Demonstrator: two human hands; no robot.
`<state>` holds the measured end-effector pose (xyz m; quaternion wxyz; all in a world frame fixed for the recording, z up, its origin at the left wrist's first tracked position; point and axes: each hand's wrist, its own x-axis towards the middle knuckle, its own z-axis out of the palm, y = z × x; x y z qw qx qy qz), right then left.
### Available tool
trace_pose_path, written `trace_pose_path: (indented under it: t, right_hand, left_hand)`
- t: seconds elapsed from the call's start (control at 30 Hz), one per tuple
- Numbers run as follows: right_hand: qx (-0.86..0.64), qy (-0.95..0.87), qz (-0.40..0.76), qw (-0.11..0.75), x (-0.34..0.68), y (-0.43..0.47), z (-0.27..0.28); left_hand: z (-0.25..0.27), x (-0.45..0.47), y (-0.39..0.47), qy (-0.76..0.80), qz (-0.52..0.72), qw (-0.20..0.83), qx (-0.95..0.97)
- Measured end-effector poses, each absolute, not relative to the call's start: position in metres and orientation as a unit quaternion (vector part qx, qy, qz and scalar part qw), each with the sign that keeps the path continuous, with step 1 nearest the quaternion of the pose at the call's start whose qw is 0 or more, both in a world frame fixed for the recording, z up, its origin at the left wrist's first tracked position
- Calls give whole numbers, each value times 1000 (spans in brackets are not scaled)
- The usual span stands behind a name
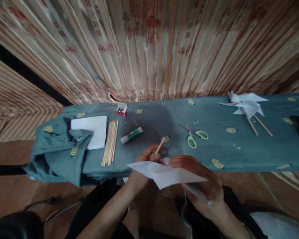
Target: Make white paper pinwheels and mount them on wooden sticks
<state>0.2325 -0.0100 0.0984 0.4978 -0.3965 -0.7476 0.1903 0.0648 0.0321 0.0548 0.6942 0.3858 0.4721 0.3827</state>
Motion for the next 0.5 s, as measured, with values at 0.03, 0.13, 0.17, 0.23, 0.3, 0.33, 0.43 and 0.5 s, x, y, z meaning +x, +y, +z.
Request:
trace_pose_path:
  t: [0.03, 0.13, 0.17, 0.23, 0.3, 0.33, 0.43, 0.5]
  right_hand:
    - [-385, -757, 178, 496, 232, -8, 99]
    - [-391, -762, 159, 491, 232, -2, 97]
    - [-392, -763, 156, 489, 233, -1, 95]
    - [-386, -768, 158, 486, 235, 0, 93]
    - [-379, -769, 159, 489, 237, 0, 91]
    - [-377, -769, 161, 491, 237, -1, 91]
    - [-379, -761, 168, 499, 238, -3, 91]
    - [-378, -757, 169, 506, 238, -3, 91]
  left_hand:
    - [54, 62, 32, 479, 377, 683, 403]
    - [56, 54, 32, 497, 366, 610, 497]
    - [56, 52, 32, 499, 364, 586, 525]
    - [56, 51, 31, 499, 365, 561, 551]
    - [55, 53, 29, 498, 371, 581, 526]
    - [54, 54, 28, 498, 376, 600, 501]
    - [52, 58, 24, 495, 384, 648, 434]
    - [51, 59, 23, 484, 397, 650, 431]
